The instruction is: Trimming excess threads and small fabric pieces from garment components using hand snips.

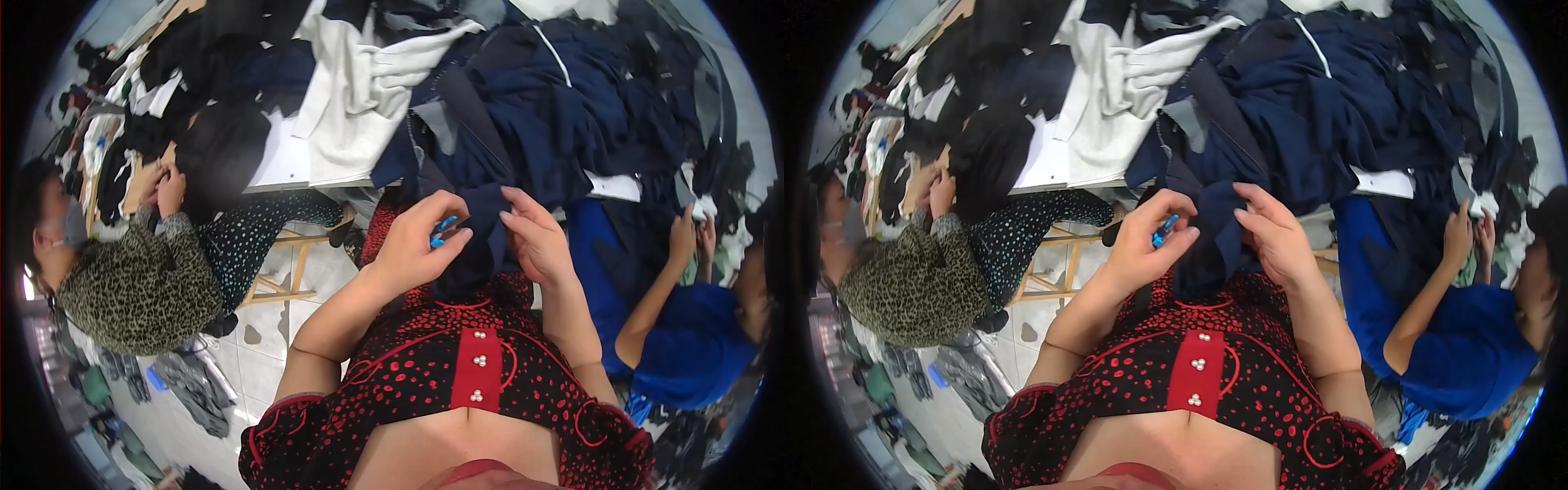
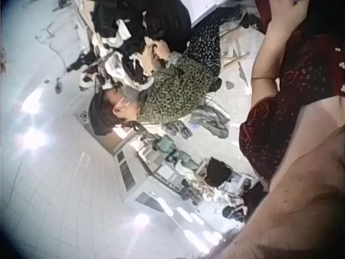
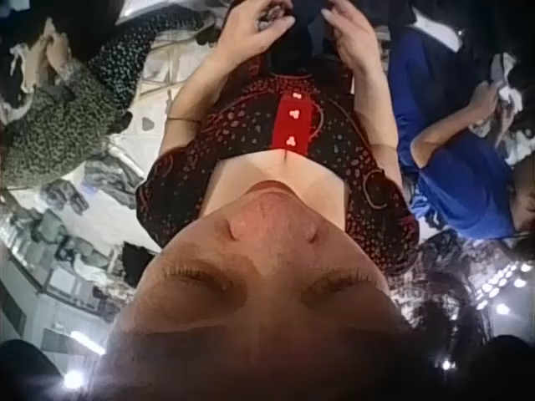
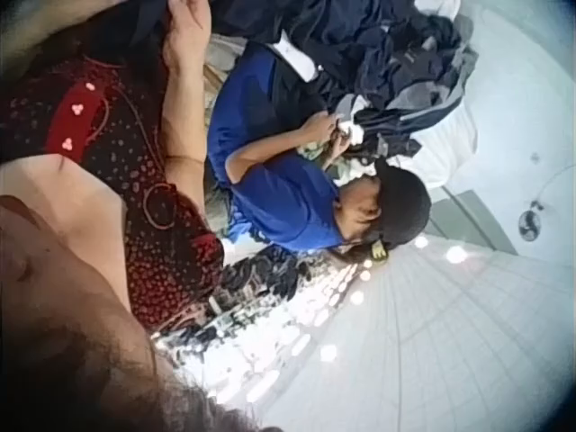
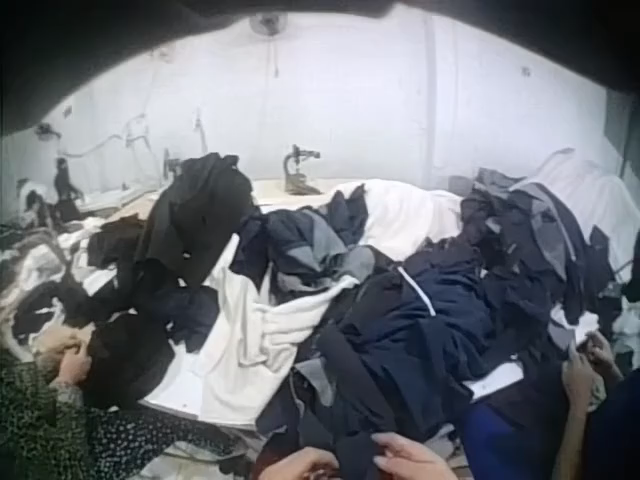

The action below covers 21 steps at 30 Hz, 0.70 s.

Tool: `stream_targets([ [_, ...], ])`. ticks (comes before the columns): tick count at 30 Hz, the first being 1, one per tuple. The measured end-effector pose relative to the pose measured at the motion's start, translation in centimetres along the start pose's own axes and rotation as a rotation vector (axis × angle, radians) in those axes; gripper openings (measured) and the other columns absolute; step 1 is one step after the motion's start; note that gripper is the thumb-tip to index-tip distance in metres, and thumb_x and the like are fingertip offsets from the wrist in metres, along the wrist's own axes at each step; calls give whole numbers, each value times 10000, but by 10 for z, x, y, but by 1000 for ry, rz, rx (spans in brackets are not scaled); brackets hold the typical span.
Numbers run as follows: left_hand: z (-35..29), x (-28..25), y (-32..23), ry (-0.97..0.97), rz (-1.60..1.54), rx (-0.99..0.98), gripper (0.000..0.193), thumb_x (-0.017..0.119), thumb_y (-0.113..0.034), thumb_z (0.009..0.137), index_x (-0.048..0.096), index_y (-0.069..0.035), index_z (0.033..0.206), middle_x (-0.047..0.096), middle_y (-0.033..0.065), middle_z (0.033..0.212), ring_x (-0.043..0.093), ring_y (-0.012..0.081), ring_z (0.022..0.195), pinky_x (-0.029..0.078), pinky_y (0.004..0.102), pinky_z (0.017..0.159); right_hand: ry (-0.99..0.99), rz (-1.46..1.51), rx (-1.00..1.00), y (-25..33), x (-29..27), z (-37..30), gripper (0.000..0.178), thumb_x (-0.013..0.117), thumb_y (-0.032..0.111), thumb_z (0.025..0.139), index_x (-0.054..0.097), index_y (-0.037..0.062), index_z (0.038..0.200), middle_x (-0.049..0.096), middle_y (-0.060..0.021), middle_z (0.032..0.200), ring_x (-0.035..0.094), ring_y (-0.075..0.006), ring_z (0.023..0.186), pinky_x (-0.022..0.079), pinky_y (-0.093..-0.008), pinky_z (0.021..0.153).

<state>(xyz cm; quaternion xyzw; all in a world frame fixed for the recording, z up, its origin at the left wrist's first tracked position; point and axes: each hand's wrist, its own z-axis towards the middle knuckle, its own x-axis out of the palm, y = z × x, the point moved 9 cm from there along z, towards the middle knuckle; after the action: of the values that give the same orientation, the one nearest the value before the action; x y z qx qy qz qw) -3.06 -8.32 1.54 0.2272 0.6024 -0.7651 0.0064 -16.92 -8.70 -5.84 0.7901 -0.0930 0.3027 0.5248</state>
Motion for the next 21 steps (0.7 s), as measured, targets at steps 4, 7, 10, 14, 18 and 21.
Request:
stream_targets([
  [4, 16, 53, -15, -65, -4, 88, 181, 641, -47, 751, 534, -18, 895, 531, 55, 787, 517, 136, 670, 416, 251, 605, -54, -75, 13, 34, -33, -24, 409, 475, 43, 905, 397, -18, 1302, 543, -60, 1095, 543, -137, 999, 442, -282, 863],
  [7, 17, 59, -16, -58, 44, 141, 177, 652, -62, 743, 540, -20, 874, 538, 68, 770, 528, 160, 656, 426, 266, 599, -34, -28, -2, 29, -28, -22, 448, 452, 11, 884, 370, -19, 1323, 525, -83, 1178, 528, -142, 1046, 426, -272, 884],
  [10, 18, 63, -9, -77, 78, 121, 150, 636, -73, 771, 541, -19, 873, 540, 78, 769, 544, 169, 668, 436, 276, 614, -17, -36, -32, 28, -25, -20, 512, 422, -37, 838, 341, -24, 1344, 492, -118, 1262, 499, -162, 1117, 399, -270, 930],
  [14, 20, 61, -1, -125, 0, 104, 166, 607, -48, 786, 560, -13, 942, 544, 82, 784, 545, 165, 699, 436, 273, 645, -13, 29, -74, 34, -23, -23, 601, 390, -99, 764, 307, -47, 1357, 449, -159, 1321, 444, -214, 1219, 360, -281, 992],
  [18, 18, 72, -14, -41, 128, 159, 379, 670, -75, 702, 532, -20, 1050, 537, 103, 844, 560, 222, 708, 454, 297, 640, -9, 185, -62, 39, -33, -21, 663, 390, -127, 728, 268, -43, 1374, 400, -179, 1356, 425, -247, 1247, 354, -310, 1022],
  [21, 16, 77, -19, -22, 218, 201, 484, 689, -90, 662, 498, -35, 1103, 525, 113, 858, 577, 268, 709, 471, 331, 587, -10, 282, -11, 42, -34, -20, 704, 392, -142, 708, 242, -31, 1387, 397, -184, 1352, 435, -256, 1237, 367, -324, 1023],
])
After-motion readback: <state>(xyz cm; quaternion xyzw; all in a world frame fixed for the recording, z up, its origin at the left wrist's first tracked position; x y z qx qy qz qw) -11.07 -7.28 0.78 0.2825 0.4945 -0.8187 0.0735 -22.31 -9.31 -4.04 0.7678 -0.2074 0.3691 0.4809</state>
